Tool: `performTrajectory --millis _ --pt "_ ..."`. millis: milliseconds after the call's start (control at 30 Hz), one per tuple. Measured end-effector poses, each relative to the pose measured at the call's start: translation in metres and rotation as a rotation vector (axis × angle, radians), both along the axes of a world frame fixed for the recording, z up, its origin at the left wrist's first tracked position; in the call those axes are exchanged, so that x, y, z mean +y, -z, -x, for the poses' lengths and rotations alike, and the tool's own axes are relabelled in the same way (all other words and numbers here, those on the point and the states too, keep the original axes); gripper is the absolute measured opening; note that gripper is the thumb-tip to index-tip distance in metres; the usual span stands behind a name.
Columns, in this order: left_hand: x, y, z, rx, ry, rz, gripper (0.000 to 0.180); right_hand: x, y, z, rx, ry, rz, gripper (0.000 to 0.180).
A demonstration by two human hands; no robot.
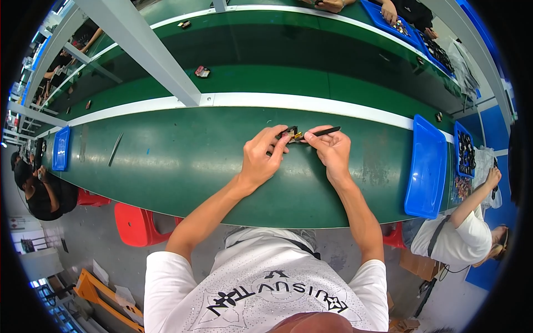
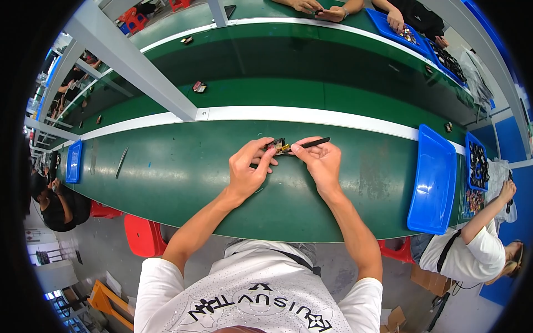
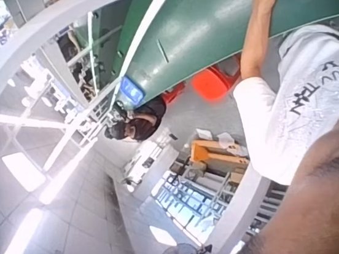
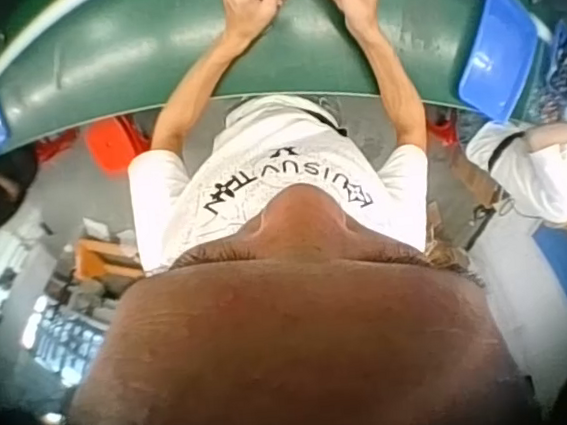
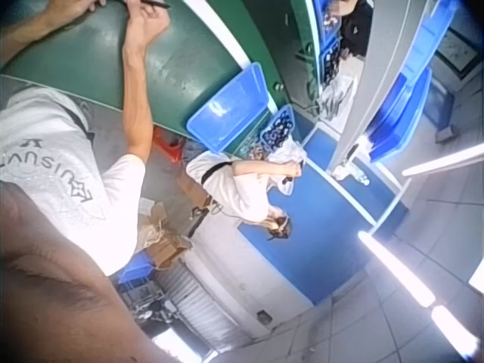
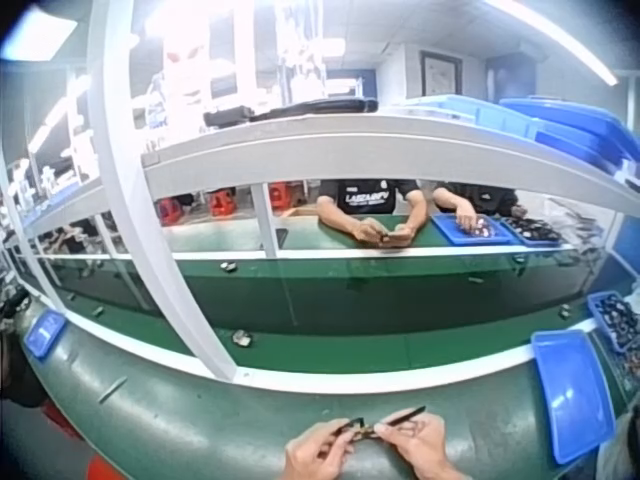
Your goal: Using tweezers to precisely assemble and position small electronic parts onto a circuit board assembly.
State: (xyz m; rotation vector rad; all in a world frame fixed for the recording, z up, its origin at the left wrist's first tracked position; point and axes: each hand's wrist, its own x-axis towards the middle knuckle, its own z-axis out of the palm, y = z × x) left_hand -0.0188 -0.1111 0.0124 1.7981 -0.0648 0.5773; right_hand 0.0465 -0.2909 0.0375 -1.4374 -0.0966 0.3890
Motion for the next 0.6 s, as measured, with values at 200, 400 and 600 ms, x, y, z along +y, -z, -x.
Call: performTrajectory --millis 200,400,600 --pt "-0.002 0.001 0.0 -0.02 -0.003 -0.023 0.02 0.005 -0.004 0.003 0.009 0.048 -0.023 0.011" --pt "-0.001 -0.002 0.0 0.103 0.026 0.165 0.02 0.005 0.002 0.003 -0.035 0.045 -0.042 0.012" --pt "0.002 -0.004 -0.003 0.208 0.076 0.324 0.023 0.005 0.016 0.001 -0.185 0.026 -0.085 0.014"
